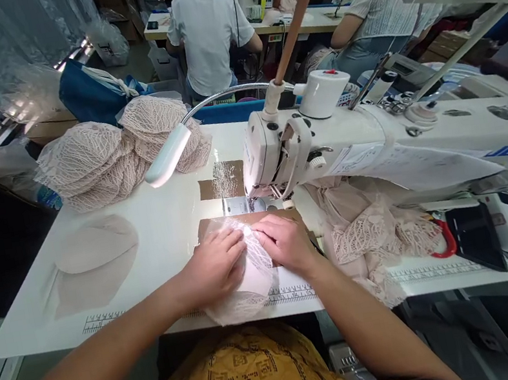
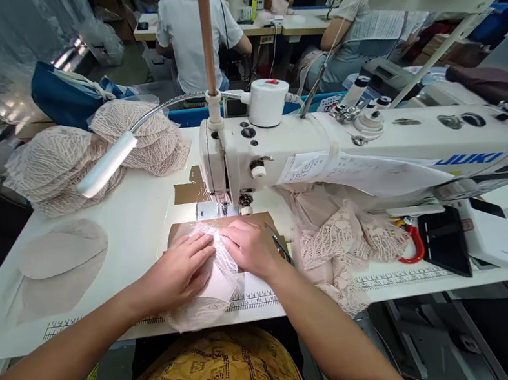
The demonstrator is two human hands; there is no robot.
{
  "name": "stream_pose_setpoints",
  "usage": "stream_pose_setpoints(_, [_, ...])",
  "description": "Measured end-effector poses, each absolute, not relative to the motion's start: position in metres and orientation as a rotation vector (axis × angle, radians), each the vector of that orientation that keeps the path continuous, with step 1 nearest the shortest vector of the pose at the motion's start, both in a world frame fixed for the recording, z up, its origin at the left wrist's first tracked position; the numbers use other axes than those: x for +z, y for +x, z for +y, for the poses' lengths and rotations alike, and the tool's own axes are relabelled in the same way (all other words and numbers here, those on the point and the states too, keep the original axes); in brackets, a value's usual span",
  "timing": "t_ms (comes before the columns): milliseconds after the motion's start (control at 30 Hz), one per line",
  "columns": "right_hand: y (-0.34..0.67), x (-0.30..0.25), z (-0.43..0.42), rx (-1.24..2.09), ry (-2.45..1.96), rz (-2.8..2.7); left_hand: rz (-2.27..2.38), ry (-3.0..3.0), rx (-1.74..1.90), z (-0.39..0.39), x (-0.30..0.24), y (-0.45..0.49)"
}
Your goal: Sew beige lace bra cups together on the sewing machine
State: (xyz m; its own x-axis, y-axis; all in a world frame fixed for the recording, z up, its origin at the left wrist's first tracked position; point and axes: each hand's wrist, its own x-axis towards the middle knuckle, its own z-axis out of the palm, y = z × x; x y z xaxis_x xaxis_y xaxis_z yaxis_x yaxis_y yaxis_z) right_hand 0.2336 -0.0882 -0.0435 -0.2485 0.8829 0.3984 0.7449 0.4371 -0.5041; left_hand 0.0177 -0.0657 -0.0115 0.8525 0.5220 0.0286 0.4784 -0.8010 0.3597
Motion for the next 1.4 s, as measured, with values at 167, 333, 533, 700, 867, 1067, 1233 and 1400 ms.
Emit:
stream_pose_setpoints(167, [0.234,-0.043,-0.088,0.243,-1.481,-2.125,0.509,2.728,0.089,-0.049,-0.020,0.032])
stream_pose_setpoints(333, [0.235,-0.038,-0.092,0.218,-1.535,-2.197,0.718,2.680,0.044,-0.056,-0.030,0.027])
stream_pose_setpoints(533, [0.234,-0.040,-0.095,0.114,-1.071,-2.503,0.793,2.646,0.043,-0.047,-0.038,0.019])
stream_pose_setpoints(700, [0.228,-0.042,-0.095,0.142,-1.001,-2.622,0.650,2.639,-0.075,-0.012,-0.034,0.010])
stream_pose_setpoints(867, [0.225,-0.040,-0.096,0.157,-1.039,-2.616,0.633,2.581,-0.071,0.001,-0.025,-0.001])
stream_pose_setpoints(1067, [0.226,-0.044,-0.096,0.149,-0.993,-2.570,0.770,2.532,0.298,-0.027,0.000,-0.003])
stream_pose_setpoints(1233, [0.228,-0.041,-0.095,0.185,-1.120,-2.357,0.761,2.627,0.290,-0.033,-0.003,0.014])
stream_pose_setpoints(1400, [0.232,-0.036,-0.092,0.116,-1.588,-2.200,0.585,2.742,0.156,-0.025,-0.016,0.028])
